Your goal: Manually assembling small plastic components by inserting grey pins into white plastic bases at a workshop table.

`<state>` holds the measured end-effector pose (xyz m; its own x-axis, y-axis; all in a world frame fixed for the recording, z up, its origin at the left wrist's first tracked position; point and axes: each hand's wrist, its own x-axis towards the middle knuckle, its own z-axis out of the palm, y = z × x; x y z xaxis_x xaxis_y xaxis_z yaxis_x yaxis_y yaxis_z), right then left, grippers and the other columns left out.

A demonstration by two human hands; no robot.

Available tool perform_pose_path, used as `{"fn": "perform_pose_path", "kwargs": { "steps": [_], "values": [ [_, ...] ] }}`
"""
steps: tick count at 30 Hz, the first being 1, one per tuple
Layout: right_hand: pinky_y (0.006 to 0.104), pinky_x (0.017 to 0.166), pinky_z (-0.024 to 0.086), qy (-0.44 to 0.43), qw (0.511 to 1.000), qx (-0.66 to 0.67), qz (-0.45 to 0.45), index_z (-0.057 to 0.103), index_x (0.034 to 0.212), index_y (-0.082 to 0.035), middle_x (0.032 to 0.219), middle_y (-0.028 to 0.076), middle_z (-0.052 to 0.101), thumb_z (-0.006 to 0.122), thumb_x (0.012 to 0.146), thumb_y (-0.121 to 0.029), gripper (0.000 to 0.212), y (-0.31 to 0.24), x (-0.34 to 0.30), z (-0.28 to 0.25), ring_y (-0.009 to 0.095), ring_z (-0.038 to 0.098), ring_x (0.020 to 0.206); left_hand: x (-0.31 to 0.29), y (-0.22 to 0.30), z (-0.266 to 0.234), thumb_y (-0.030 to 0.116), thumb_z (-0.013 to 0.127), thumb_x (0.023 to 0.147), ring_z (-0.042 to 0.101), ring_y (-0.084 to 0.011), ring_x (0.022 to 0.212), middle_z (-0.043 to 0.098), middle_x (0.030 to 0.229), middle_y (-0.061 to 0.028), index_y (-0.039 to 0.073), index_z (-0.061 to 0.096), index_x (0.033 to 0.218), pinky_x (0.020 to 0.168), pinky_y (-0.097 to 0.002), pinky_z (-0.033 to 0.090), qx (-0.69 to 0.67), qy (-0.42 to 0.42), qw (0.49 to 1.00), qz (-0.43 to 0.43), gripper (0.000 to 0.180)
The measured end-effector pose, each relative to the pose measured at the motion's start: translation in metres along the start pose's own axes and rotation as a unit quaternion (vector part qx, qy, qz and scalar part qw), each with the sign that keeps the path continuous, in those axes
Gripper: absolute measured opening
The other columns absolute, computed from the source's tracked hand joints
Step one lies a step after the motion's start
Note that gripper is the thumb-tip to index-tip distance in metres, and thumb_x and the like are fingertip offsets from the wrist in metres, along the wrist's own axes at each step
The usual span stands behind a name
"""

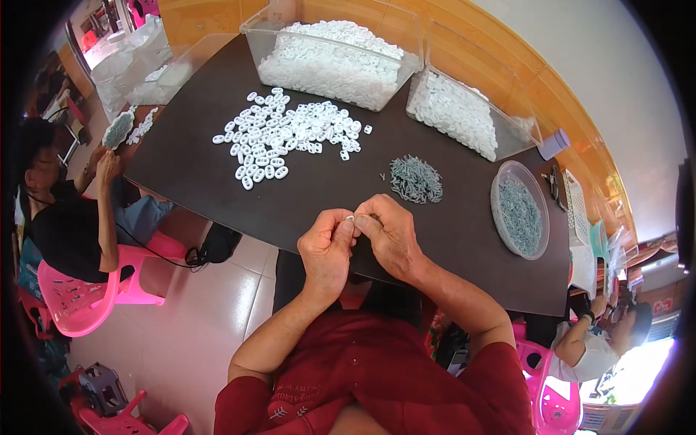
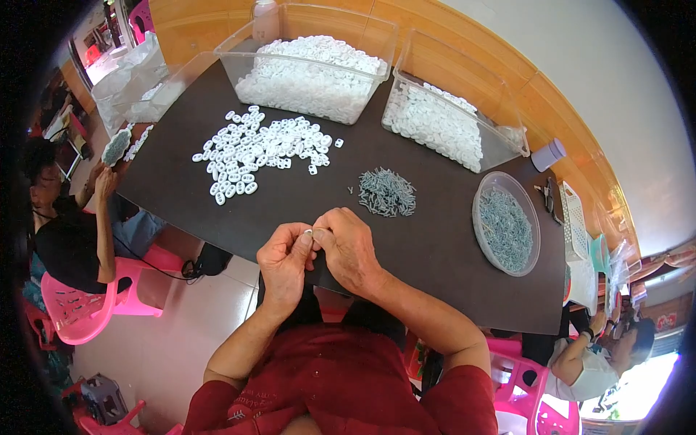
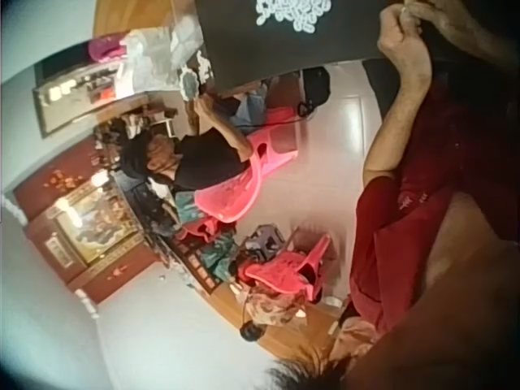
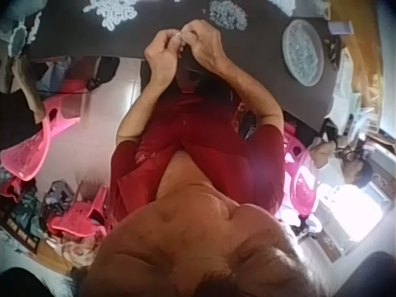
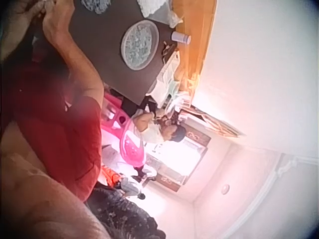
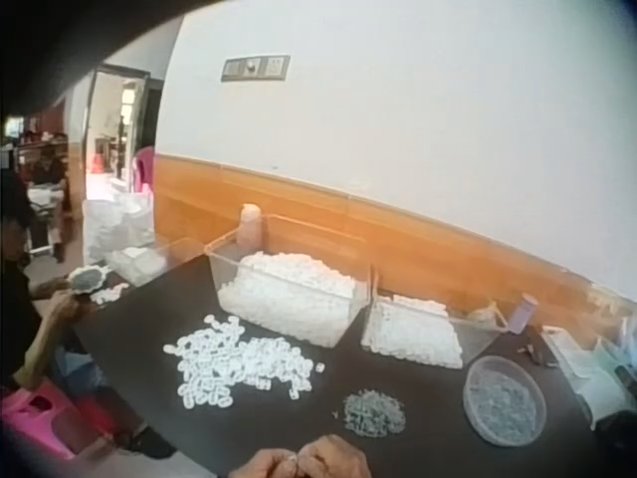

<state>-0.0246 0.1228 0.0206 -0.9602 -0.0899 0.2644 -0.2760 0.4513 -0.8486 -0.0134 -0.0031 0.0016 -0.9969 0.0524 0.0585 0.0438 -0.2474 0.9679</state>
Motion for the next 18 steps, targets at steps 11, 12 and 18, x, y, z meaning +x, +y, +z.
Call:
{"fn": "perform_pose_path", "kwargs": {
  "steps": [11,12,18],
  "values": [
    [0.0296,0.069,0.046,0.062,0.978,-0.183,-0.081,0.065,0.09,-0.001,0.08,0.014,0.062,0.059,0.08,-0.009,0.014,0.021,0.083,-0.032,0.022,0.061,0.076,0.017,-0.004,-0.012,0.009,0.056,0.09,0.051,-0.0073,0.062,0.061,0.078,-0.0052,-0.002,0.058,0.095,0.055,-0.0197,0.043,-0.13,0.0,0.991,-0.017,0.012],
    [0.0296,0.069,0.046,0.063,0.977,-0.186,-0.083,0.065,0.09,-0.001,0.08,0.014,0.062,0.059,0.08,-0.009,0.014,0.03,0.098,-0.033,0.022,0.061,0.076,0.017,-0.004,-0.012,0.01,0.056,0.09,0.051,-0.0073,0.062,0.061,0.078,-0.0053,-0.002,0.058,0.095,0.056,-0.0196,0.043,-0.124,-0.004,0.992,-0.018,0.013],
    [0.0427,0.069,0.044,0.07,0.922,-0.366,-0.1,0.066,0.083,-0.005,0.078,0.018,0.061,0.061,0.075,-0.021,0.018,0.057,0.148,-0.022,0.033,0.057,0.077,0.015,-0.006,-0.009,0.01,0.057,0.09,0.051,-0.0071,0.063,0.061,0.078,-0.0056,-0.002,0.058,0.095,0.056,-0.0195,0.043,-0.117,0.003,0.993,-0.015,0.014]
  ]
}}
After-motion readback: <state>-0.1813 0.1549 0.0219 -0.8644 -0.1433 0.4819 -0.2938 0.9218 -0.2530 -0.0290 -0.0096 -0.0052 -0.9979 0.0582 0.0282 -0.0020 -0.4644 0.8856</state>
